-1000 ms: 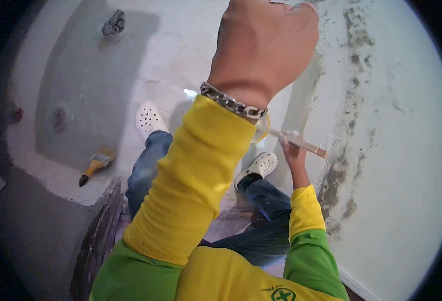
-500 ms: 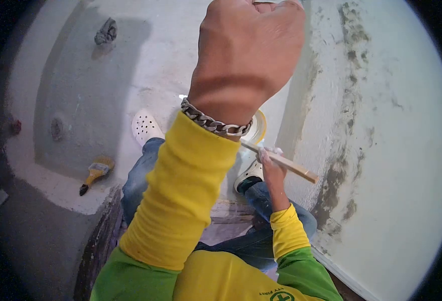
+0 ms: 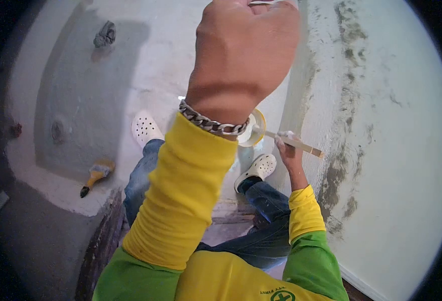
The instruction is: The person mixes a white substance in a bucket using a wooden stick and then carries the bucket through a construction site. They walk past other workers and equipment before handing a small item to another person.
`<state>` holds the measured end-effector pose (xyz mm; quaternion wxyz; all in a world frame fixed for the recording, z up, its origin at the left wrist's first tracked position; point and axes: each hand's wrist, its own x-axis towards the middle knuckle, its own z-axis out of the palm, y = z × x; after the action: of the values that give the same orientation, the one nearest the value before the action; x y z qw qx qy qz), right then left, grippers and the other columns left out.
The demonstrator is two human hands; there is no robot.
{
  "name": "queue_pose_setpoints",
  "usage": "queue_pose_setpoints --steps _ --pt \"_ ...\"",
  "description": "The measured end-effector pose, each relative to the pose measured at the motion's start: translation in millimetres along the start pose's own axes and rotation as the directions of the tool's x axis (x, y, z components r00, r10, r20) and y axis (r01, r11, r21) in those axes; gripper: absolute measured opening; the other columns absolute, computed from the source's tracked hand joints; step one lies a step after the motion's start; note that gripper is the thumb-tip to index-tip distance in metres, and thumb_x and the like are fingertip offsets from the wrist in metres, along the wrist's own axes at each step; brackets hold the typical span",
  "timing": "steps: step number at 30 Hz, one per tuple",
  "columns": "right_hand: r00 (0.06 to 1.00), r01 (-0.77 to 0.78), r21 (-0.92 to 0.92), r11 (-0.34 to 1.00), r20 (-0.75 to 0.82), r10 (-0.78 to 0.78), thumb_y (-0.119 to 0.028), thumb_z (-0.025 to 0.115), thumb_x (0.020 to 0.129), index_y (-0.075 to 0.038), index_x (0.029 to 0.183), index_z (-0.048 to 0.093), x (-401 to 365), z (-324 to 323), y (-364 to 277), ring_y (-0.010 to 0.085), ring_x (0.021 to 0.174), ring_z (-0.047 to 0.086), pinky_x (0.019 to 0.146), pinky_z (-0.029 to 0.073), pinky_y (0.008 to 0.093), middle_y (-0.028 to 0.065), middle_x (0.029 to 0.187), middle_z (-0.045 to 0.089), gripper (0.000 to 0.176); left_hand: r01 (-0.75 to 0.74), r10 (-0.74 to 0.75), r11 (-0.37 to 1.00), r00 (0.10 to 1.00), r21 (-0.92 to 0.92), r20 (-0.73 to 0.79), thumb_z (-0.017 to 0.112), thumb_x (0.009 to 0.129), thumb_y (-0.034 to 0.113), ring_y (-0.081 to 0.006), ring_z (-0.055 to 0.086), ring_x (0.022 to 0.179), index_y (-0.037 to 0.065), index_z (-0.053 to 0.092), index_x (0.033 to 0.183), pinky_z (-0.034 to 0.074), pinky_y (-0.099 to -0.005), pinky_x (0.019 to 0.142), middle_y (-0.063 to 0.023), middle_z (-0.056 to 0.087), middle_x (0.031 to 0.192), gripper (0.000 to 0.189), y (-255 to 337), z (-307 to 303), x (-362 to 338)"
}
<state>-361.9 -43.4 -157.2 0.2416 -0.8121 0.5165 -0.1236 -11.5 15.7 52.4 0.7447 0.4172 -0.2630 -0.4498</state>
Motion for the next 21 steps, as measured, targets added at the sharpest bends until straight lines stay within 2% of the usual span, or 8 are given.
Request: queue_pose_setpoints --steps 3,7,10,12,16,18,19,21 --pt "0.993 0.093 -0.008 0.996 -0.078 -0.093 -0.025 0.065 0.082 -0.002 0.082 0.063 19.8 -4.6 -24.5 0.0292 0.066 0.059 0.063 0.048 0.0360 0.0129 0.071 0.060 0.023 0.013 -0.013 1.000 1.000 0.011 0.012 0.057 0.090 0.019 -0.0055 0.052 0.075 -0.011 0.047 0.116 0.042 -0.0177 0.065 -0.0054 0.060 0.084 0.040 -5.7 -2.8 4.4" --pt "0.977 0.199 0.070 0.978 -0.098 -0.191 -0.028 0.066 0.082 -0.004 0.083 0.065 0.1 20.4 28.8 0.0306 0.065 0.059 0.062 0.048 0.0374 0.0115 0.070 0.060 0.025 -0.061 0.067 0.995 0.995 0.075 -0.080 0.057 0.090 0.021 -0.0075 0.053 0.077 -0.011 0.048 0.114 0.042 -0.0196 0.068 -0.0065 0.059 0.085 0.041 -4.0 9.2 1.5" --pt "0.988 0.125 -0.123 0.985 -0.077 -0.135 -0.027 0.064 0.082 -0.005 0.080 0.064 -34.2 40.0 3.4 0.0284 0.064 0.058 0.062 0.048 0.0373 0.0098 0.068 0.059 0.022 -0.034 0.038 0.988 0.999 0.152 -0.024 0.058 0.089 0.022 -0.0094 0.053 0.080 -0.009 0.050 0.114 0.043 -0.0207 0.070 -0.0067 0.059 0.088 0.041 0.5 7.8 2.0" --pt "0.948 -0.310 0.286 0.907 0.022 0.317 -0.025 0.062 0.083 -0.005 0.080 0.063 -40.6 58.1 -4.8 0.0247 0.067 0.060 0.066 0.049 0.0355 0.0089 0.069 0.059 0.020 -0.023 0.031 0.992 0.998 0.127 -0.061 0.058 0.089 0.022 -0.0101 0.054 0.080 -0.008 0.051 0.113 0.043 -0.0209 0.070 -0.0063 0.059 0.090 0.040 -12.1 16.8 3.3" --pt "0.920 -0.370 0.327 0.869 0.000 0.392 -0.019 0.061 0.083 -0.006 0.081 0.062 -1.7 41.7 -12.7 0.0196 0.072 0.061 0.070 0.048 0.0334 0.0073 0.073 0.061 0.014 0.069 -0.053 0.988 0.992 0.140 -0.115 0.060 0.088 0.021 -0.0111 0.056 0.081 -0.006 0.052 0.113 0.044 -0.0220 0.070 -0.0055 0.058 0.092 0.038 -2.0 37.3 -6.6" --pt "0.926 -0.138 0.664 0.735 -0.177 0.333 -0.013 0.062 0.082 -0.007 0.081 0.062 15.3 43.7 -17.8 0.0175 0.075 0.060 0.071 0.047 0.0327 0.0063 0.076 0.061 0.006 0.028 -0.009 0.985 0.994 0.170 -0.108 0.059 0.088 0.025 -0.0180 0.059 0.089 -0.003 0.051 0.117 0.047 -0.0283 0.076 -0.0108 0.060 0.101 0.041 -26.4 29.1 3.5" --pt "0.917 -0.136 0.669 0.730 -0.194 0.349 -0.013 0.062 0.082 -0.007 0.081 0.062 18.5 47.1 -21.1 0.0175 0.075 0.060 0.071 0.047 0.0327 0.0063 0.076 0.061 0.006 -0.024 0.049 0.980 0.991 0.197 -0.123 0.058 0.088 0.029 -0.0249 0.063 0.097 -0.001 0.050 0.121 0.049 -0.0346 0.082 -0.0161 0.062 0.109 0.045 -37.1 22.3 8.6" --pt "0.957 0.108 0.509 0.854 -0.285 0.048 -0.016 0.064 0.084 -0.003 0.092 0.060 22.3 56.2 -27.4 0.0146 0.077 0.059 0.069 0.048 0.0285 0.0077 0.086 0.062 0.016 -0.051 0.058 0.970 0.998 0.238 -0.022 0.054 0.092 0.025 -0.0261 0.061 0.100 -0.001 0.048 0.124 0.048 -0.0366 0.084 -0.0149 0.060 0.114 0.042 -41.5 16.1 9.3"
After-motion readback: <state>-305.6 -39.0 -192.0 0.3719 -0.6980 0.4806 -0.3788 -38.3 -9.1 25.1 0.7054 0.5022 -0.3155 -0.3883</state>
